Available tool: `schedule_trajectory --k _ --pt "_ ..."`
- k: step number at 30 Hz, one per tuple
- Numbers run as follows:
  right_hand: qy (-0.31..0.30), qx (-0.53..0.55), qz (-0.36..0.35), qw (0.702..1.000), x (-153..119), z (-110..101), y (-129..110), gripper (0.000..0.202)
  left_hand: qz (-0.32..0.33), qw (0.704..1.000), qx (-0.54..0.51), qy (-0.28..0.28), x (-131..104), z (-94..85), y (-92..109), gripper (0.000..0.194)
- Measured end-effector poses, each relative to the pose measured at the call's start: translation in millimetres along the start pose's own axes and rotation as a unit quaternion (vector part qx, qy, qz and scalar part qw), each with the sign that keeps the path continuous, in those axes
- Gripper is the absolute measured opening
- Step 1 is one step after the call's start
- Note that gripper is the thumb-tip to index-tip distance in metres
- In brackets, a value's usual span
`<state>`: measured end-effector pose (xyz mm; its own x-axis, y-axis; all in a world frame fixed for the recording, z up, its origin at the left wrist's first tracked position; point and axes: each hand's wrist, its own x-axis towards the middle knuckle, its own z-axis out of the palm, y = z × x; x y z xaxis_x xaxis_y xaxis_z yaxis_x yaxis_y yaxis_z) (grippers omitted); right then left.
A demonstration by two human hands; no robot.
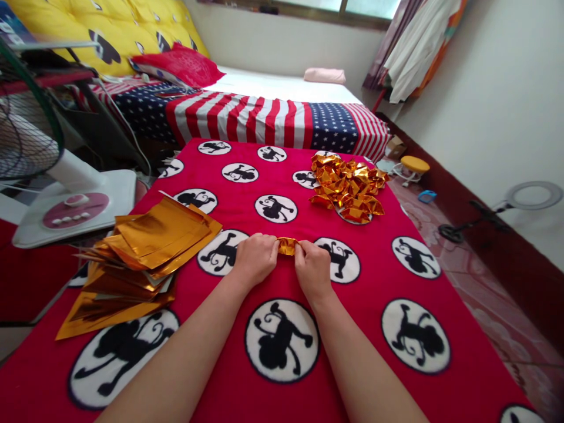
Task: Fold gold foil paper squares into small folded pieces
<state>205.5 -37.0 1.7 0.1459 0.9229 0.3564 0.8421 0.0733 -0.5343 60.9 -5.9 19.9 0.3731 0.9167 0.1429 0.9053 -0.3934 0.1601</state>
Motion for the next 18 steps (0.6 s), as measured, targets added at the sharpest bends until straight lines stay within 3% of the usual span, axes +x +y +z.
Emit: schedule_trajectory --k 12,18 --pt "0.003 0.053 -0.001 0.999 -3.9 -1.8 -3.9 0.026 -0.056 0.996 -0.068 0.01 1.5 1.1 -4.1 0.046" --pt "0.005 0.056 0.011 0.998 0.1 -0.5 -3.8 0.027 0.009 0.997 -0.064 0.032 -1.1 1.3 0.6 0.044"
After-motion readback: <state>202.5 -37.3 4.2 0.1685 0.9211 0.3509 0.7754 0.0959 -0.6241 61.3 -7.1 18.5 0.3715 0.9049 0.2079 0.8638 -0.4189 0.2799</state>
